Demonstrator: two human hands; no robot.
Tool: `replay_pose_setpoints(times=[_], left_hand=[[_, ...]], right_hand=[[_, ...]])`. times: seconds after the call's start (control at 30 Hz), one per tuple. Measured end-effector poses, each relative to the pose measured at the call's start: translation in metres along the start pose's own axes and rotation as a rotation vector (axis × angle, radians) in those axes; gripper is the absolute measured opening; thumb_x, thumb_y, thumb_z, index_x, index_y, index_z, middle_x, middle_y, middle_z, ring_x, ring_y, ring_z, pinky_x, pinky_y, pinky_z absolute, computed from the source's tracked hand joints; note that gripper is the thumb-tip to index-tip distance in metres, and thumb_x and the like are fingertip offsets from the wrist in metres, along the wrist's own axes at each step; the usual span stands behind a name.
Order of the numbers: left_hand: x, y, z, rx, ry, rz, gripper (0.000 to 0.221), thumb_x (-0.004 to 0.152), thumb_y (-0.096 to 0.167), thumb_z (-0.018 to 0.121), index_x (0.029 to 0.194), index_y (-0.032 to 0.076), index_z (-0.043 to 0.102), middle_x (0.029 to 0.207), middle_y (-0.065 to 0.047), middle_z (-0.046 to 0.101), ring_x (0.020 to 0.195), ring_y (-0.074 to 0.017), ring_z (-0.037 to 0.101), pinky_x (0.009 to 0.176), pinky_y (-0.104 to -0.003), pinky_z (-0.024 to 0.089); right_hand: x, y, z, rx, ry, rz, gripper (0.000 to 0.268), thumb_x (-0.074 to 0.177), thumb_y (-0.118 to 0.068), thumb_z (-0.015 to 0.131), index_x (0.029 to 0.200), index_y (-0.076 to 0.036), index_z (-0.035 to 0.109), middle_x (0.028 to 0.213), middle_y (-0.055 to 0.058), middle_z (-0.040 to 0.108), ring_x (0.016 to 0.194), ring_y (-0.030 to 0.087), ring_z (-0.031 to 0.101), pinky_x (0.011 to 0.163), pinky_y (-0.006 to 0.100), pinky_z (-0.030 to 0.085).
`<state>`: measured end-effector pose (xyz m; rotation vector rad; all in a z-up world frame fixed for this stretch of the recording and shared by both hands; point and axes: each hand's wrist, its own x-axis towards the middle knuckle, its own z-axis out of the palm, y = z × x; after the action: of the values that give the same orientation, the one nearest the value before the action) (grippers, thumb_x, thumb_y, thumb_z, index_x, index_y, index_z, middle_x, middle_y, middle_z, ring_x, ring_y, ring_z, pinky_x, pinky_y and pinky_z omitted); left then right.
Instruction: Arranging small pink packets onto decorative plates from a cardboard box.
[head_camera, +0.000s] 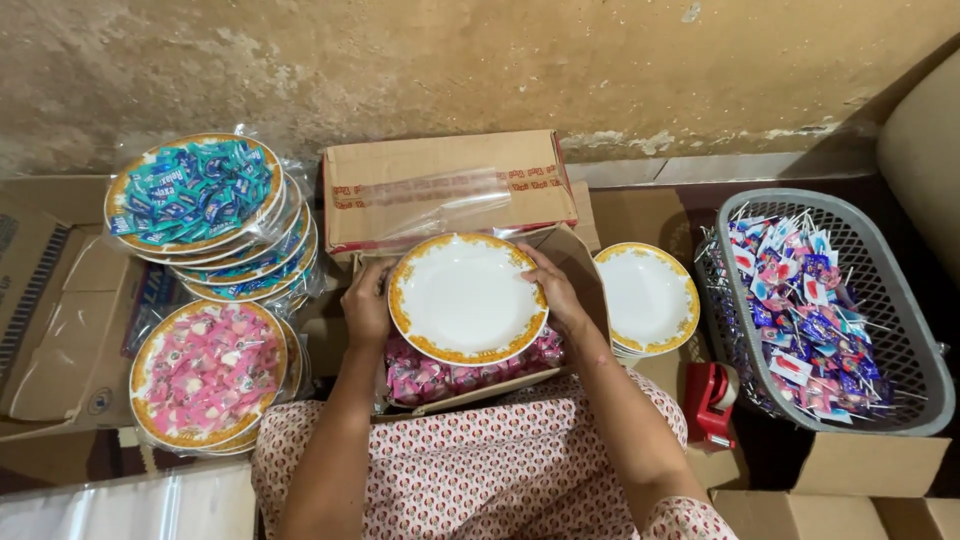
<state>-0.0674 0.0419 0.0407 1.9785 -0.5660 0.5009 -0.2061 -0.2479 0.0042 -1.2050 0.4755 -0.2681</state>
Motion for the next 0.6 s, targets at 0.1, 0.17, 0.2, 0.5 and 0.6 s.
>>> replay_pose_setpoints(times=[0.1,0.17,0.2,0.5,0.6], left_hand=[[0.005,0.018,-0.007,-0.069,0.006,-0.001,0.02,0.09,0.013,0.078,0.107,0.022,0.076,0.09,-0.004,0.073,0.091,-0.0288,0.074,0.079,-0.042,0.06],[0.005,0.021,-0.01,-0.125,0.017,0.01,0.021,0.09,0.009,0.077,0.108,0.019,0.077,0.091,-0.006,0.073,0.092,-0.0295,0.074,0.081,-0.041,0.059],[0.006,0.023,-0.011,-0.182,0.027,0.022,0.021,0.09,0.005,0.077,0.109,0.016,0.077,0.092,-0.008,0.073,0.093,-0.0303,0.074,0.083,-0.04,0.059],[0.009,-0.001,-0.012,-0.621,-0.039,-0.227,0.029,0.092,-0.011,0.068,0.117,-0.001,0.074,0.101,-0.011,0.075,0.091,-0.0104,0.068,0.087,-0.031,0.059],[0.016,0.007,-0.021,-0.631,-0.079,-0.243,0.029,0.091,-0.012,0.067,0.116,0.001,0.074,0.102,-0.012,0.077,0.092,-0.0087,0.065,0.088,-0.034,0.058]], right_hand=[[-0.006,-0.012,0.013,-0.023,0.013,-0.036,0.066,0.085,-0.013,0.058,0.15,-0.013,0.053,0.131,0.025,0.061,0.101,0.03,0.07,0.083,0.038,0.062],[-0.009,-0.019,0.019,-0.04,0.02,-0.051,0.066,0.084,-0.013,0.058,0.15,-0.012,0.053,0.133,0.024,0.06,0.104,0.03,0.068,0.086,0.038,0.061],[-0.01,-0.022,0.022,-0.055,0.028,-0.065,0.067,0.084,-0.013,0.058,0.15,-0.011,0.053,0.135,0.024,0.059,0.107,0.03,0.067,0.09,0.038,0.06],[0.001,-0.029,0.018,-0.123,-0.092,-0.104,0.077,0.089,-0.011,0.055,0.162,-0.015,0.031,0.147,0.026,0.045,0.114,0.034,0.065,0.087,0.036,0.062],[0.018,-0.017,0.013,-0.052,-0.135,-0.096,0.076,0.09,-0.011,0.055,0.162,-0.015,0.031,0.158,0.022,0.036,0.121,0.033,0.061,0.088,0.036,0.061]])
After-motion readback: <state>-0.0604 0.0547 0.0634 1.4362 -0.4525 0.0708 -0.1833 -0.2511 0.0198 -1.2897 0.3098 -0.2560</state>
